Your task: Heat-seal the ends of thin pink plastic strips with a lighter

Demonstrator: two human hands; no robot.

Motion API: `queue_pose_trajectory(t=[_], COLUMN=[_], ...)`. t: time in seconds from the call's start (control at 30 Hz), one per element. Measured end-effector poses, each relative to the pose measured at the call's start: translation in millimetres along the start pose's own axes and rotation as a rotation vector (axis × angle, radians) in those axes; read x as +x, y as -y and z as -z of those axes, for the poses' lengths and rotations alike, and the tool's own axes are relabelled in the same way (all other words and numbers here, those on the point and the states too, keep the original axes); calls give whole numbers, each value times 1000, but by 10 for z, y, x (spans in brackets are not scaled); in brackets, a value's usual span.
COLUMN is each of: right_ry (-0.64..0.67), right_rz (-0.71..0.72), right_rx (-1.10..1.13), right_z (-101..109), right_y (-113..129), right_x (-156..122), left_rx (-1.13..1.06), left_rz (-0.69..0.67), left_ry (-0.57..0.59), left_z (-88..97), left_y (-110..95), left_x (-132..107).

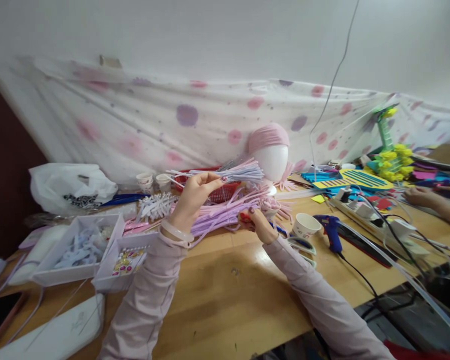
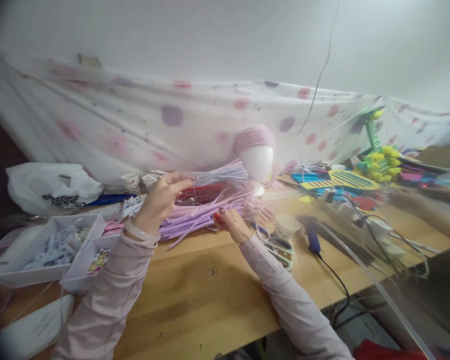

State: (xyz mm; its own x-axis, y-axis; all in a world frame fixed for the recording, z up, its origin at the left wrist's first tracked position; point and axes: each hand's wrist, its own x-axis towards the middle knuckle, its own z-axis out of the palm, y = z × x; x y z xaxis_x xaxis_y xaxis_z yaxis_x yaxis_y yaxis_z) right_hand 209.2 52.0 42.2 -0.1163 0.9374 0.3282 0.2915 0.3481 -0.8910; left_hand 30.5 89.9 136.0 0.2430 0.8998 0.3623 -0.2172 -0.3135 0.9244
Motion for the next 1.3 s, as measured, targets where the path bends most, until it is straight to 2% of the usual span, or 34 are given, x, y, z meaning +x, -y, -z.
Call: queue_pose_trajectory(t=[0.07, 0.17, 0.37, 0.47, 0.63, 0.8, 1.03, 1.13, 1.3], right_ry=[1, 58, 309, 373, 315, 285, 305, 311, 316], right_rz=[-86, -106, -22, 13, -36, -90, -16, 6, 12], right_rx=[199, 349, 366, 303, 365, 453, 580, 617, 557], right_z=[26, 72, 142, 165, 193, 209, 203, 199, 221], right_y=[-20, 10, 161, 212, 103, -35, -32, -18, 68], right_x=[8, -41, -304, -391, -429, -432, -455, -458, -480], left_rx=[-36, -152, -335, -374, -328, -457, -617, -621, -584], left_rz=[63, 138, 137, 112, 63, 36, 21, 8, -27], left_ry=[-61, -118, -211, -253, -274, -262, -262, -254, -255], left_z=[20, 61, 115, 127, 143, 134, 96, 87, 93], left_y=[-45, -120, -285, -349, -418, -472, -557, -573, -580], left_x=[-7, -18, -62, -91, -149, -229, -324, -344, -362])
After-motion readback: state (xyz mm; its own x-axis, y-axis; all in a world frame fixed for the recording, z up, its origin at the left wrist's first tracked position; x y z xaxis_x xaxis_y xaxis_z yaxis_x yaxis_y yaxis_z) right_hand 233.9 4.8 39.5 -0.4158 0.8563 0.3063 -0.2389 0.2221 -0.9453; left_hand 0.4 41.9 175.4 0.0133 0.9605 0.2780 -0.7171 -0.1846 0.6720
